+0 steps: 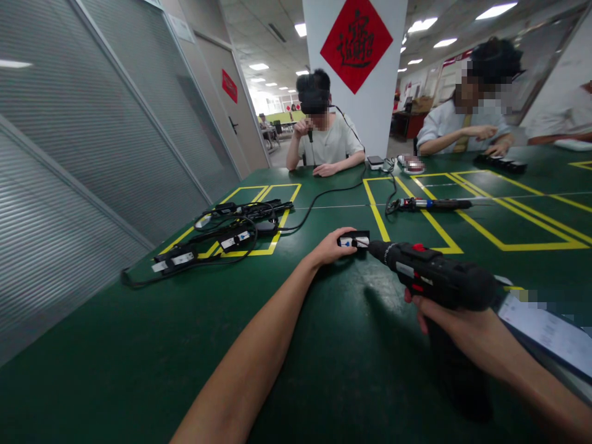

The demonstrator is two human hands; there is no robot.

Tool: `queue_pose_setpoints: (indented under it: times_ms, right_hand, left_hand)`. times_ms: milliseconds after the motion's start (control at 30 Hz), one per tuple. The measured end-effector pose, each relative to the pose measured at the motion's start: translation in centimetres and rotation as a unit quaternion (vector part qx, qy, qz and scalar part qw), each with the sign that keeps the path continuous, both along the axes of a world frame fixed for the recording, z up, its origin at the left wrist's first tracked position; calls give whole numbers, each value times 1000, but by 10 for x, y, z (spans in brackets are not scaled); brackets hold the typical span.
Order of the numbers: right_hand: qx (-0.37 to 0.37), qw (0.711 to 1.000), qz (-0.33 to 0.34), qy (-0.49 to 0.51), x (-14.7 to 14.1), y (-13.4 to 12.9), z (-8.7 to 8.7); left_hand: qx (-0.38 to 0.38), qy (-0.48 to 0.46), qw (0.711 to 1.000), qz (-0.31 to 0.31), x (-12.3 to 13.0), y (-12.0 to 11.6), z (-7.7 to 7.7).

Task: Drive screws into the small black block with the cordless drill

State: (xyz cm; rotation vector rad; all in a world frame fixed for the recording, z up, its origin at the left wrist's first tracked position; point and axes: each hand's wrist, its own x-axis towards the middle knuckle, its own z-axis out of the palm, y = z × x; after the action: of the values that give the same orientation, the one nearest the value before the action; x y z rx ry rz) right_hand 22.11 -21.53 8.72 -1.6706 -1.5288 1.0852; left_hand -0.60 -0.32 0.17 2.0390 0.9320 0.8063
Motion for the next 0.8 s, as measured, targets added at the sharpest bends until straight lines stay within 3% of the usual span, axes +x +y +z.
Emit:
queue_pose_setpoints:
  times_ms: [200, 467, 667, 800]
  right_hand:
    - [15, 999, -35, 13, -3, -1, -4]
    - [15, 1000, 6, -1, 2, 1, -2]
    - [28, 1000, -12, -5, 3, 2, -10]
    - [11, 1000, 5, -6, 2, 2, -4]
  left_hand:
    - [3, 11, 1000, 9, 0, -2, 1]
    - [4, 9, 1000, 21, -1, 2, -3]
    - [0, 6, 1000, 23, -1, -1, 0]
    - [2, 5, 1000, 18, -1, 1, -3]
